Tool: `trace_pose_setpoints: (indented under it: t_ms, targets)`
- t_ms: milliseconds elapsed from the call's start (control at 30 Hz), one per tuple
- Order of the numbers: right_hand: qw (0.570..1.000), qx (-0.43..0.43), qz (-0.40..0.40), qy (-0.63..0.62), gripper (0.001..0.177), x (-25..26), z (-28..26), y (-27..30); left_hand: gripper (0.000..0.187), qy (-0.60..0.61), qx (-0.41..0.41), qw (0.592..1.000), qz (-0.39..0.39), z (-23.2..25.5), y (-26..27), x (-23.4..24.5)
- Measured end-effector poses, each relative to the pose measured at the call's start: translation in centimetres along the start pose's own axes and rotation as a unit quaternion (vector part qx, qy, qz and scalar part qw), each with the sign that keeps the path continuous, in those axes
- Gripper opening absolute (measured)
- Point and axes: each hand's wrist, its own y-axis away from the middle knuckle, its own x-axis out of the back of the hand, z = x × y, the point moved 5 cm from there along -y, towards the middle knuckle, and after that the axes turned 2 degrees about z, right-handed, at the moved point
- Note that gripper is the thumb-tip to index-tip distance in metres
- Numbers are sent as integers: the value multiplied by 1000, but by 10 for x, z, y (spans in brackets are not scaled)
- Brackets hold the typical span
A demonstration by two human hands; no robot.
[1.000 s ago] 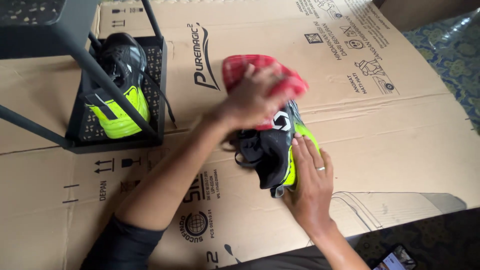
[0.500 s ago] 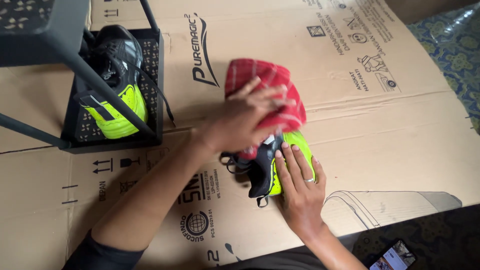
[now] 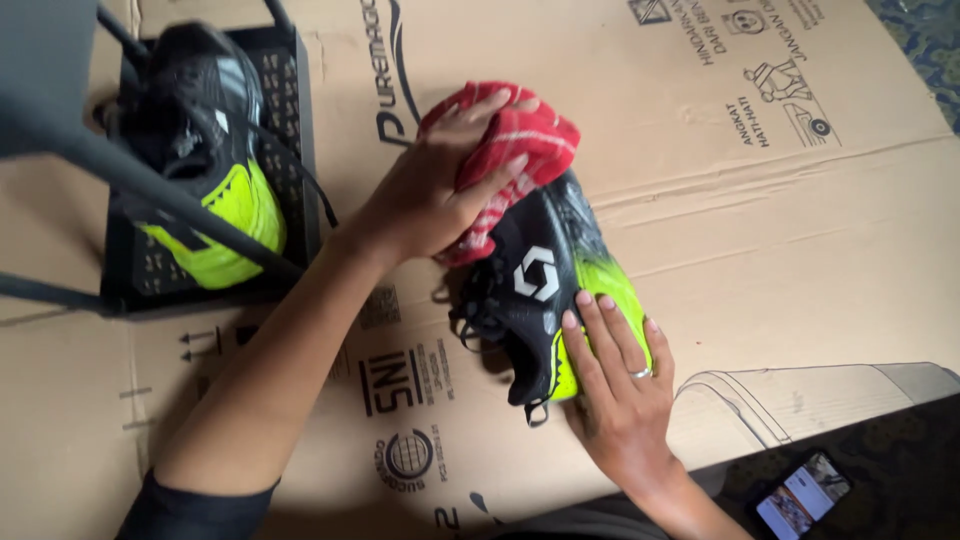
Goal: The person wipes a black and neon green sneaker with a red cloth on a cardboard surface. The person rotates the shoe to clean different sides and continues wiping until the end of the clip.
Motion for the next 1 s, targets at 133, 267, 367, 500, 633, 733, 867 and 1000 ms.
trace_pose_setpoints:
  t_ms: [133, 267, 367, 500, 633, 733, 867, 1000]
  targets:
    - [999, -18, -10, -34, 78, -1, 1, -2, 35, 3, -7, 1000, -13, 6, 1, 1]
    - [998, -30, 19, -53, 98, 4, 0, -5, 37, -13, 0, 1000, -15, 10, 2, -5]
    - [996, -38, 43, -68, 105, 5, 1, -1, 48, -45, 22, 999, -12, 18, 0, -11]
    - [989, -71, 71, -107, 108, 5, 1, 4, 55, -91, -16, 996, -22, 36, 5, -23]
    - [984, -82, 93, -124, 114, 11, 2, 0, 43, -163, -80, 981, -63, 62, 12, -32]
    - [983, -90, 102, -121, 117, 11, 4, 0, 49, -117, -79, 986, -92, 86, 16, -40]
    - [983, -127, 70, -112, 113, 10, 7, 2, 42, -149, -107, 973, -144, 107, 27, -61]
    - [982, -139, 72, -106, 103, 12, 10, 0, 45, -111, -137, 975, -135, 128, 36, -66]
